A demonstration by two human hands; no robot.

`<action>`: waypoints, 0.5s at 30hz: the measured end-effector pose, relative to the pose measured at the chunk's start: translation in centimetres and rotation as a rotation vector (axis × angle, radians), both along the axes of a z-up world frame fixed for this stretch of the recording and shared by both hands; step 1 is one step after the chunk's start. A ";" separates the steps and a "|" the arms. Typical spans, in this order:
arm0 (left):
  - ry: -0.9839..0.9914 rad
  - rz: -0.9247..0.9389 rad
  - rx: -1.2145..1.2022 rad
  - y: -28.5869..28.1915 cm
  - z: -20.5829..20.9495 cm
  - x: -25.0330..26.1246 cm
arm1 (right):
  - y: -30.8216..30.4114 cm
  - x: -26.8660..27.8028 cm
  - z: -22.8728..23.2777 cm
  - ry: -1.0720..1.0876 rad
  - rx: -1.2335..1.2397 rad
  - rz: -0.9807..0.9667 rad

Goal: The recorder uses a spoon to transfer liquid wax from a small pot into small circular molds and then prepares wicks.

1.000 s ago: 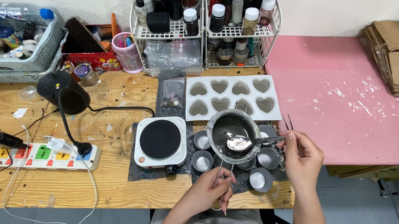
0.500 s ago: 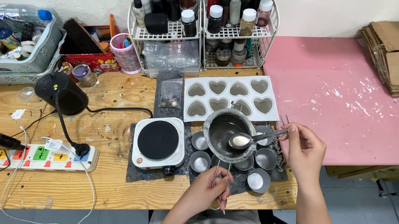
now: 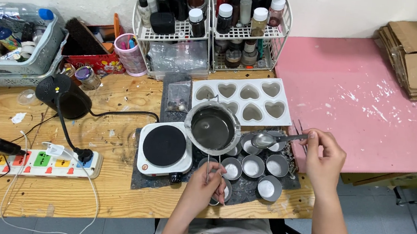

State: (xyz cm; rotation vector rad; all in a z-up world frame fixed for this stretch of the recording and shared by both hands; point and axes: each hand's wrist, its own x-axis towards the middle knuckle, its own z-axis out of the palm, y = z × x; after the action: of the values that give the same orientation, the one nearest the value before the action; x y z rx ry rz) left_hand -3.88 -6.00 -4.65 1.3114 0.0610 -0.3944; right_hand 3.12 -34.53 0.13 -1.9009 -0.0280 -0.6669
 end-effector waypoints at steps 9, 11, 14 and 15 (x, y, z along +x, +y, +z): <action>-0.002 -0.030 -0.001 -0.1 0.0 -0.4 | 1.3 -1.1 0.5 -0.229 -0.354 0.044; 0.022 -0.034 -0.006 -0.3 0.1 -0.4 | 1.4 -1.4 0.6 -0.245 -0.346 0.045; 0.047 -0.052 -0.010 -0.6 0.3 -0.3 | 1.4 -1.6 0.6 -0.277 -0.319 -0.009; 0.048 -0.068 -0.008 -0.7 0.3 -0.3 | 1.3 -1.7 0.5 -0.292 -0.300 -0.064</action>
State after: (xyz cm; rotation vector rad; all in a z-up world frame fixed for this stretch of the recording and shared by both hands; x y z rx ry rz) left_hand -4.16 -6.73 -4.37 1.2985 0.0550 -0.4830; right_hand 1.41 -33.21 0.66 -2.0791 -0.2672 -1.0266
